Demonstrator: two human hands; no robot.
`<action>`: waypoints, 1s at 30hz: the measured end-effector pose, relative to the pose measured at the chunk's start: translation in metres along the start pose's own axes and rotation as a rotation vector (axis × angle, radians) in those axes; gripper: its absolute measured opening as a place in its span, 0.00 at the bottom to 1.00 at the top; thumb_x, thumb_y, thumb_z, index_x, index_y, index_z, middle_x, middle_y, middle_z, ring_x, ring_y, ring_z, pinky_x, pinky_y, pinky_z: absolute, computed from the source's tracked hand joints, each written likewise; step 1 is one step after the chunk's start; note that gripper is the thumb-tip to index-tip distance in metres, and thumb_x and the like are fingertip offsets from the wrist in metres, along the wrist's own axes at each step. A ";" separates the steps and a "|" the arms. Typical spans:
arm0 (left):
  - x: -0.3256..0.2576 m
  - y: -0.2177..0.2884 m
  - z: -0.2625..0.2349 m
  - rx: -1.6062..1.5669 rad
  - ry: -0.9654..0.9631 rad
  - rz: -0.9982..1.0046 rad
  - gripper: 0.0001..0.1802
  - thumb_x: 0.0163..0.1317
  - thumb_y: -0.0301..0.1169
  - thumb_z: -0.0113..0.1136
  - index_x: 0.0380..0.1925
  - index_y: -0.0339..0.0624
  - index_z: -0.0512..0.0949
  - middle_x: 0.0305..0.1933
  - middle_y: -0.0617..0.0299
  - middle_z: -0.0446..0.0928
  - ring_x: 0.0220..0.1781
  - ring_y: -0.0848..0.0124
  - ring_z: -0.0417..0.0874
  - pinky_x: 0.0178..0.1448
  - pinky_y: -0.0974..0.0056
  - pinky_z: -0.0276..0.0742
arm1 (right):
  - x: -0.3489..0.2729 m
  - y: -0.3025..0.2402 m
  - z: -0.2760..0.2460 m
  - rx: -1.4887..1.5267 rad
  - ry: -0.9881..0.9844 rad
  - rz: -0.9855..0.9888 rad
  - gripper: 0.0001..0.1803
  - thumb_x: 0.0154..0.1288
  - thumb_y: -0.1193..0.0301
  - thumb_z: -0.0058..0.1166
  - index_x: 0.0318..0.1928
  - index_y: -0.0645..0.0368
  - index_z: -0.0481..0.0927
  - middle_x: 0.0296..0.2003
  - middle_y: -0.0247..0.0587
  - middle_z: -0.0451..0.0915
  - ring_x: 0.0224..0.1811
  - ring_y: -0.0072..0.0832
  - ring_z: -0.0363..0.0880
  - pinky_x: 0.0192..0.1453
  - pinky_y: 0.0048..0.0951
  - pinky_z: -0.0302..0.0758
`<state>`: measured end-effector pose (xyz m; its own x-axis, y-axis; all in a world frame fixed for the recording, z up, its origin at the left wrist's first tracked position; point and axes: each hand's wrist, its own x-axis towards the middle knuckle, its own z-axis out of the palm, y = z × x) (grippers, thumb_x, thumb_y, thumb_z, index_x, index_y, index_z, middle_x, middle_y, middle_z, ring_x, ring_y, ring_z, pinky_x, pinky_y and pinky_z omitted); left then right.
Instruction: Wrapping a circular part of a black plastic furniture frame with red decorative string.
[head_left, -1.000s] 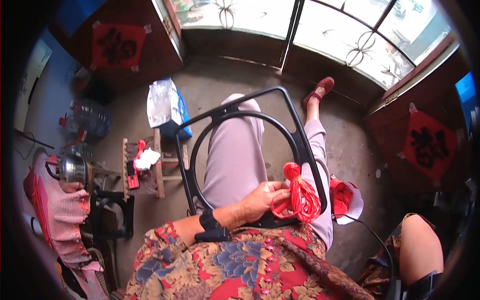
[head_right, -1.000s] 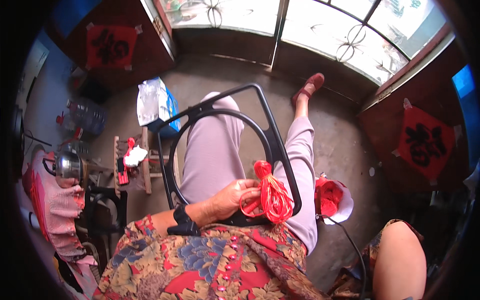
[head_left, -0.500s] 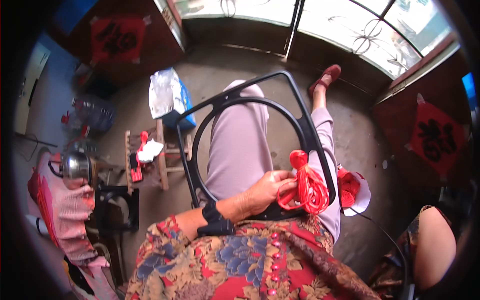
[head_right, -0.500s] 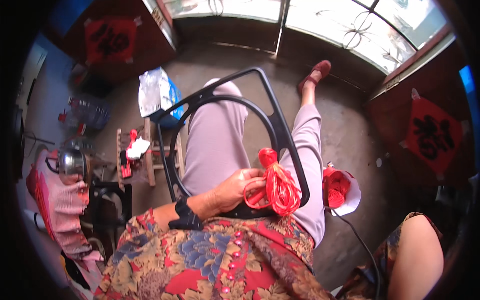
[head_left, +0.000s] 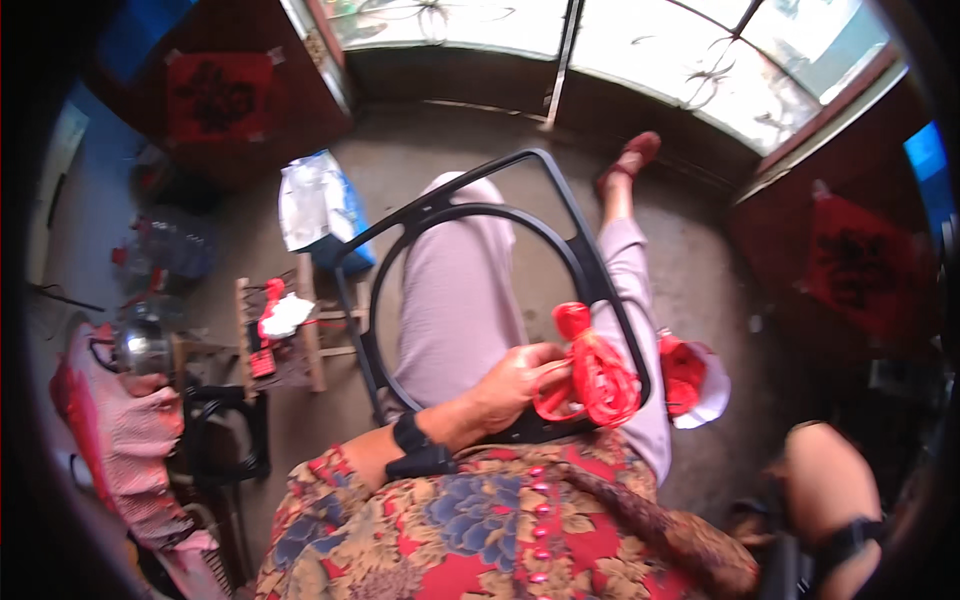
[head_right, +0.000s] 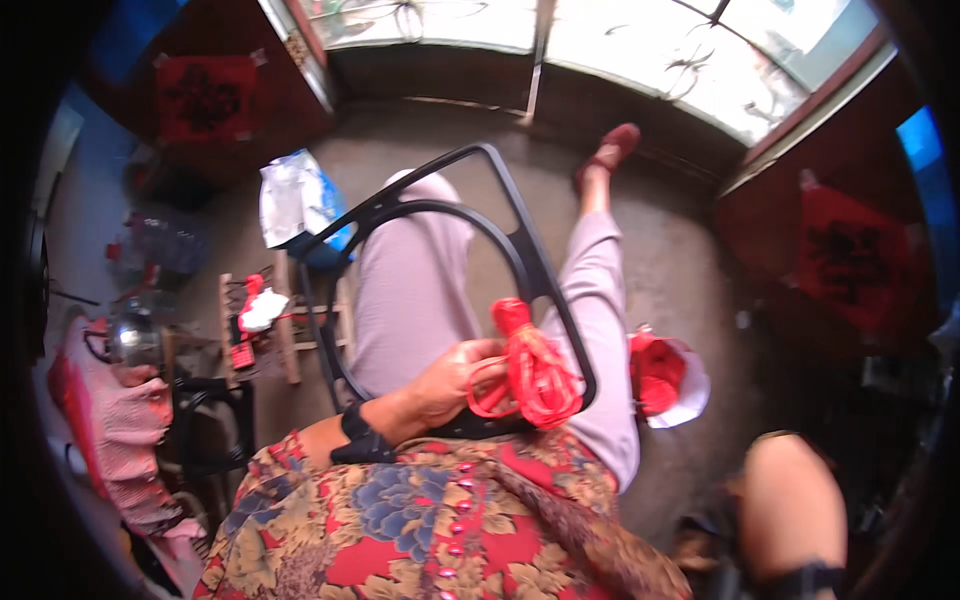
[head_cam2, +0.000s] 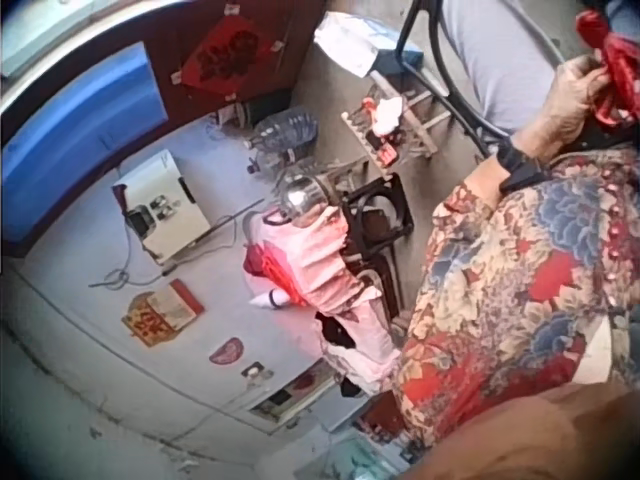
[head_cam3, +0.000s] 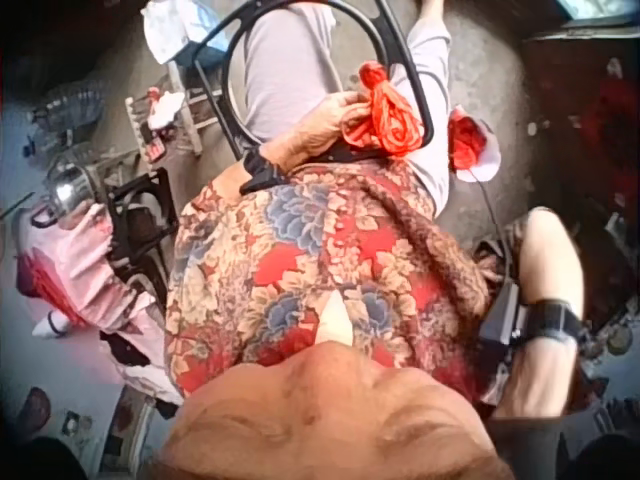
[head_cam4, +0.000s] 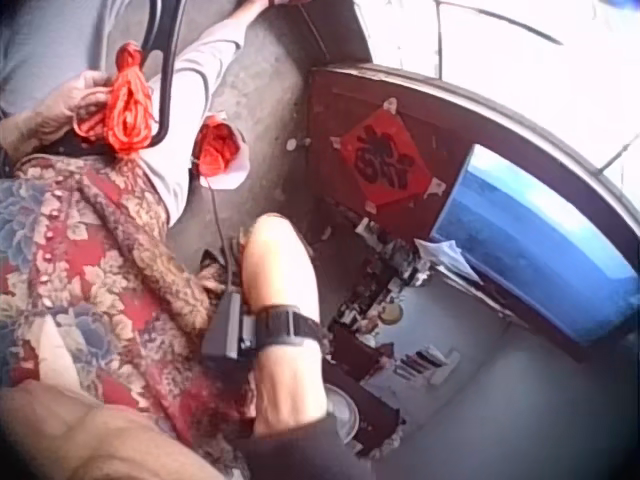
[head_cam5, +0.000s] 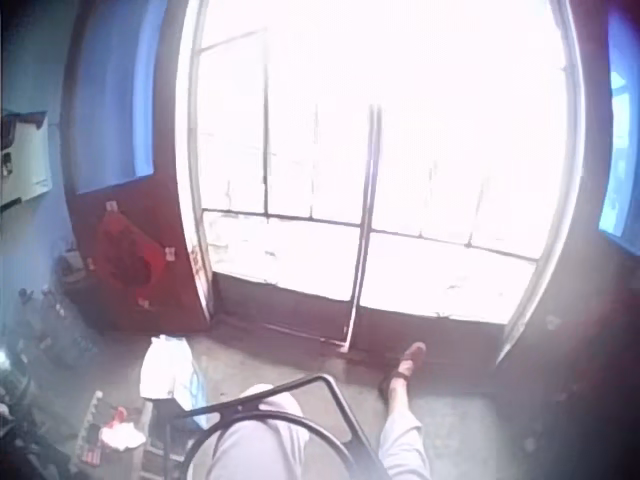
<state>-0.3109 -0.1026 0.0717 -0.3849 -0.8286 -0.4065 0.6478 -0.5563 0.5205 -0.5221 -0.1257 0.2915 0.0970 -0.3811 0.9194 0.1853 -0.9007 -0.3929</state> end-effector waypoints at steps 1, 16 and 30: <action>-0.001 0.000 -0.006 0.042 -0.021 -0.001 0.17 0.64 0.32 0.54 0.47 0.32 0.70 0.37 0.60 0.77 0.35 0.75 0.80 0.38 0.72 0.77 | -0.002 0.005 0.000 0.006 0.023 0.006 0.22 0.70 0.62 0.35 0.57 0.62 0.65 0.47 0.46 0.76 0.47 0.32 0.75 0.57 0.29 0.68; 0.003 0.004 -0.004 0.109 0.028 -0.016 0.13 0.64 0.33 0.53 0.44 0.36 0.72 0.31 0.59 0.78 0.24 0.74 0.80 0.30 0.72 0.79 | -0.137 0.132 0.009 0.553 0.036 1.530 0.29 0.66 0.65 0.44 0.64 0.60 0.54 0.49 0.49 0.74 0.53 0.34 0.74 0.60 0.32 0.68; 0.002 0.008 -0.004 0.165 0.023 -0.031 0.10 0.65 0.33 0.52 0.38 0.36 0.72 0.29 0.59 0.79 0.25 0.75 0.81 0.28 0.74 0.78 | -0.144 0.117 0.026 0.135 -0.260 1.677 0.31 0.48 0.76 0.58 0.56 0.65 0.66 0.38 0.36 0.77 0.37 0.18 0.74 0.41 0.21 0.72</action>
<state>-0.3044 -0.1083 0.0720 -0.3868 -0.8101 -0.4407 0.5178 -0.5862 0.6231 -0.4885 -0.1713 0.1127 0.4007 -0.7703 -0.4961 -0.2052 0.4523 -0.8680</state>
